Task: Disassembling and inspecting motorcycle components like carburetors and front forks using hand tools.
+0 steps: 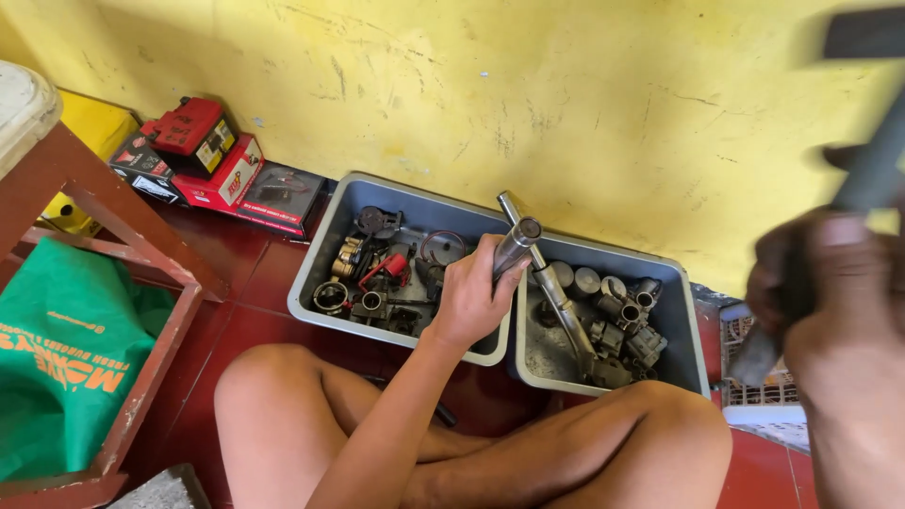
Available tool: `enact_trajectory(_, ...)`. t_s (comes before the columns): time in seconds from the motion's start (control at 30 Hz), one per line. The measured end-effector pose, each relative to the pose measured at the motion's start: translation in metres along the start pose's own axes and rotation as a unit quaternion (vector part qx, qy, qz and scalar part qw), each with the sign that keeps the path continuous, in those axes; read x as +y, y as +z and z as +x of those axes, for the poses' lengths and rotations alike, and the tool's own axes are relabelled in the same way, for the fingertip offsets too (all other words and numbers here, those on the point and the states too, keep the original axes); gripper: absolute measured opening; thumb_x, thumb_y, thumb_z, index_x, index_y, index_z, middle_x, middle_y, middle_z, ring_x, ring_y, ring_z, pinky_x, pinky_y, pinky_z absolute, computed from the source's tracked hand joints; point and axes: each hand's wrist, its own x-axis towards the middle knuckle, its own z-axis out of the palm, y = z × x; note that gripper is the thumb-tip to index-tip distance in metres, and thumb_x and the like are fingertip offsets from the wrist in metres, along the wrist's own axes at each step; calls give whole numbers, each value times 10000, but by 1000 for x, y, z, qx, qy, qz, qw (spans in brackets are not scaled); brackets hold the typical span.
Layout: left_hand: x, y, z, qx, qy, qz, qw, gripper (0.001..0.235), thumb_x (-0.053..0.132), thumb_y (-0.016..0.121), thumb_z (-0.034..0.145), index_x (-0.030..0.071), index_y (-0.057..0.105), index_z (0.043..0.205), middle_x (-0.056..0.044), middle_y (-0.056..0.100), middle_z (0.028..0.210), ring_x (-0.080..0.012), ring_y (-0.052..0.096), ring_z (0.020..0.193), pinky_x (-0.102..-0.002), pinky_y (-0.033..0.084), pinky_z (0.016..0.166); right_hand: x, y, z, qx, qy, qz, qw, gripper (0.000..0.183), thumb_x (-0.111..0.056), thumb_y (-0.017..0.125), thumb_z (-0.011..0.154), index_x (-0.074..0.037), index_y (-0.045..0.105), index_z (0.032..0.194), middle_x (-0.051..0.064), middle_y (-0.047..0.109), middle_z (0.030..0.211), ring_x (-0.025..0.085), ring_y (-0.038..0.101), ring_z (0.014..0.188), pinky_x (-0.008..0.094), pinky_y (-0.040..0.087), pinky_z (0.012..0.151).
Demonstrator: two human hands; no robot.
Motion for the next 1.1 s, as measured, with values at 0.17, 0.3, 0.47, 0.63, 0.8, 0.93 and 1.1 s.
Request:
enact_trajectory(0.17,-6,1,0,-2,-21,11,1000,236,204,668,953,9,577,1051,-101,686,738,-255,608,539,-362,498,564,82,15,-1,-97,-311,-245,913,256,108,567,927,171,628,1167,143,709,949,273,595,596,386,467,542)
enact_trajectory(0.3,-6,1,0,3,-20,1,1000,206,166,670,946,8,587,1049,-83,670,717,-230,590,535,-343,489,558,30,20,-1,-238,-54,-218,945,453,-168,606,937,-81,605,1382,95,680,505,201,555,320,373,403,332)
enact_trajectory(0.47,-9,1,-3,-1,-11,13,1000,235,180,669,948,-1,570,1061,-119,692,770,-281,621,569,-376,500,582,4,1,-9,-13,-95,-47,994,323,94,346,1179,110,426,1491,130,540,718,177,405,459,275,329,452)
enact_trajectory(0.63,-10,3,1,0,-14,14,1000,226,177,667,950,4,567,1053,-113,685,756,-263,604,545,-366,492,567,69,25,-14,-58,-118,-67,989,267,-171,407,1069,-53,466,1300,98,576,692,189,471,401,316,351,376)
enact_trajectory(0.8,-19,5,4,1,-43,23,999,216,137,675,923,22,567,1070,-92,736,801,-258,674,579,-362,519,574,56,36,-19,-200,11,-196,960,416,-159,596,955,-87,591,1364,96,673,515,207,582,375,361,428,399)
enact_trajectory(0.93,-17,1,1,6,-24,9,1000,207,114,662,934,-1,562,1073,-96,714,781,-247,635,568,-356,501,573,37,20,-22,-97,-54,-88,990,383,-34,469,1034,29,554,1402,46,583,593,147,486,415,269,377,387)
enact_trajectory(1.1,-18,3,4,13,-16,15,1000,194,124,664,950,-3,552,1045,-112,677,726,-246,582,516,-365,477,536,80,28,-6,69,-135,115,982,370,-308,323,1199,-64,275,1473,76,410,700,143,375,484,269,303,466)
